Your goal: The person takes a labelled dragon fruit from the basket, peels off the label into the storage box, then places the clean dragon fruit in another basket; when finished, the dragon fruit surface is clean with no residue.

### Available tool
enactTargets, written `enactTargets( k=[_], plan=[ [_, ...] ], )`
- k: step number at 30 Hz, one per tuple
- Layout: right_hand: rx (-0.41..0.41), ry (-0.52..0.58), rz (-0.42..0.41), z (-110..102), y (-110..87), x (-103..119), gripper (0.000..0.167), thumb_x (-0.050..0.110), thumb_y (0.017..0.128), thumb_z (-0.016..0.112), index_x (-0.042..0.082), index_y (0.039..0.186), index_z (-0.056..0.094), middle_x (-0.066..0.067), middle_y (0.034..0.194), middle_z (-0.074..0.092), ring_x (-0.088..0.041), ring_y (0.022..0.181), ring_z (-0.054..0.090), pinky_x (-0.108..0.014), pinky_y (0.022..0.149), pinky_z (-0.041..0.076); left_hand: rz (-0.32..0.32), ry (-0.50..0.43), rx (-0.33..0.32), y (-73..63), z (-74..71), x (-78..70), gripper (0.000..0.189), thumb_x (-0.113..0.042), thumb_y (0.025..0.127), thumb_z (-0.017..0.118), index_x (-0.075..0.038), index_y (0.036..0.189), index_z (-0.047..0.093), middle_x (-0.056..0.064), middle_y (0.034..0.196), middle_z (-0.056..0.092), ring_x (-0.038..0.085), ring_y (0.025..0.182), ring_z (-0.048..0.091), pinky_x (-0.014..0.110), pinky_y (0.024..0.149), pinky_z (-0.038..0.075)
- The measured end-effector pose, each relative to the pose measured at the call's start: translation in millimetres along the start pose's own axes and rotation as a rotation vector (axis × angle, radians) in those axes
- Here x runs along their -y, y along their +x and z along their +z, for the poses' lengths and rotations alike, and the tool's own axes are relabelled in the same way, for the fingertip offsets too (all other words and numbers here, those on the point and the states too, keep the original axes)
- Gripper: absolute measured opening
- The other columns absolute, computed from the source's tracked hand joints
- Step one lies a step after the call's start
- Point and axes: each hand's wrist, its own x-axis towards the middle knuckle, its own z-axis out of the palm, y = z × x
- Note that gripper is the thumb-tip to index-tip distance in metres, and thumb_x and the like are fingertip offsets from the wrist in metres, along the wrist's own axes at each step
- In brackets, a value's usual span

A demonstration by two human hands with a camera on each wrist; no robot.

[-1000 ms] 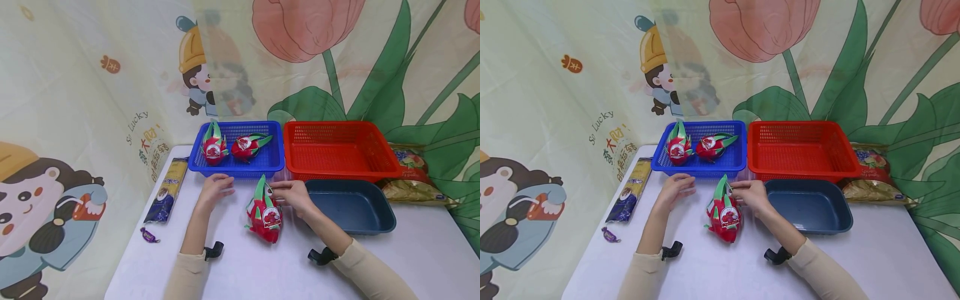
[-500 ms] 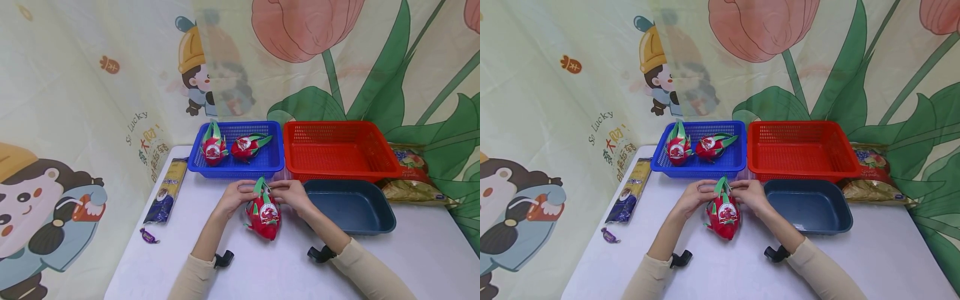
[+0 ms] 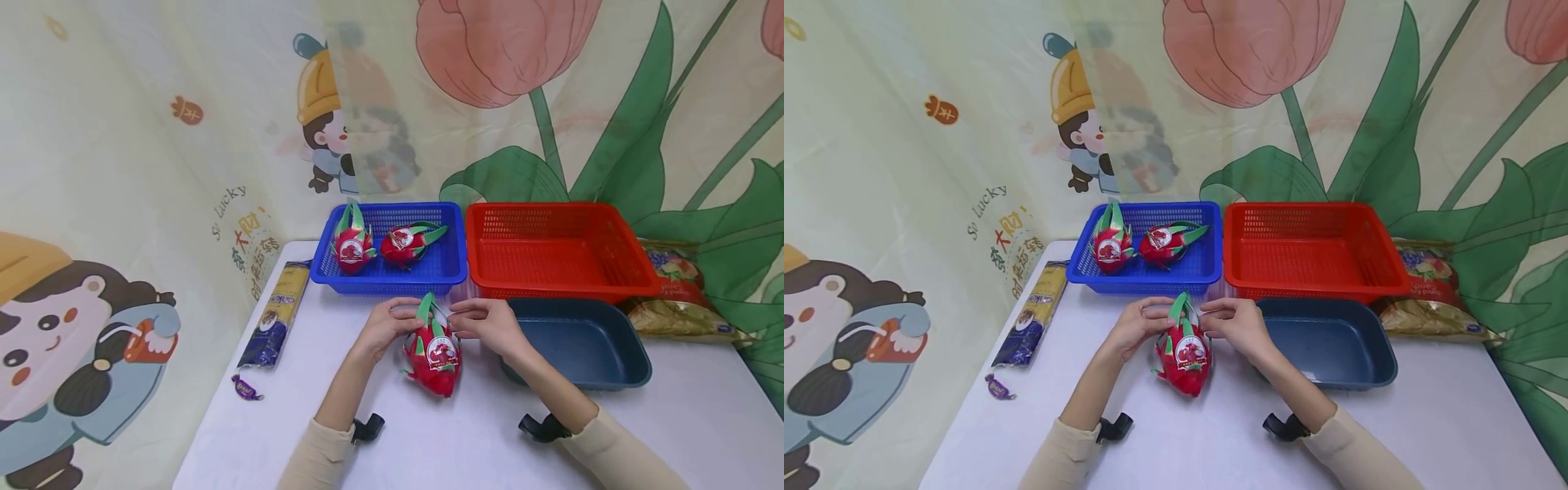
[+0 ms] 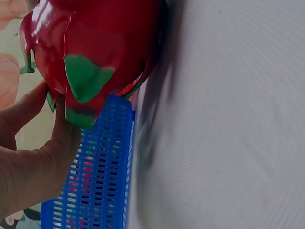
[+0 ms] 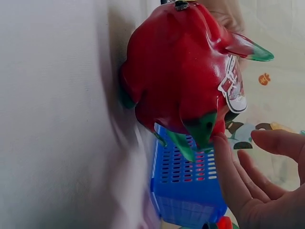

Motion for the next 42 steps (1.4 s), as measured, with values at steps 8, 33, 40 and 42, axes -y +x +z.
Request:
enactTargets(
  k=[8,33,40,42],
  plan=[
    [0.087,0.041,0.032,-7.2,-6.9,-1.5,0.041,0.014,0.094,0.079,-0.006,0.129,0.068,-0.02,0.107,0.078,-0.033,0.096,0.078,-0.043,0.082,0.065,0.007,-0.035,-0.015,3.5,-0.6,4.0,0.045,0.001,0.092,0.077,0.004,0.135,0.064,0.018,0.119,0.075,0.017,0.095,0.076,0.029,0.087,0.063],
    [0.166,0.088,0.099,-6.1,-2.3,-9.7,0.044,0.015,0.09,0.082,-0.003,0.128,0.07,-0.016,0.104,0.079,-0.029,0.1,0.076,-0.047,0.087,0.064,0.042,-0.151,-0.1,-0.5,1.4,1.2,0.042,0.013,0.088,0.073,0.009,0.128,0.063,0.022,0.117,0.075,0.018,0.089,0.076,0.031,0.077,0.065],
    [0.19,0.088,0.1,-5.4,-1.7,-11.1,0.053,0.017,0.086,0.087,-0.004,0.131,0.068,-0.015,0.107,0.078,-0.028,0.103,0.075,-0.041,0.086,0.064,0.048,-0.146,-0.098,-0.2,1.1,1.5,0.041,0.012,0.089,0.073,0.01,0.129,0.063,0.024,0.118,0.074,0.018,0.088,0.077,0.03,0.077,0.065],
    [0.188,0.078,0.102,-4.8,-1.4,-11.2,0.053,0.018,0.086,0.087,-0.004,0.13,0.068,-0.015,0.106,0.079,-0.028,0.102,0.075,-0.041,0.086,0.064,0.047,-0.143,-0.098,-0.7,0.9,1.2,0.041,0.011,0.089,0.073,0.01,0.129,0.063,0.024,0.118,0.074,0.018,0.089,0.077,0.03,0.077,0.065]
  ],
)
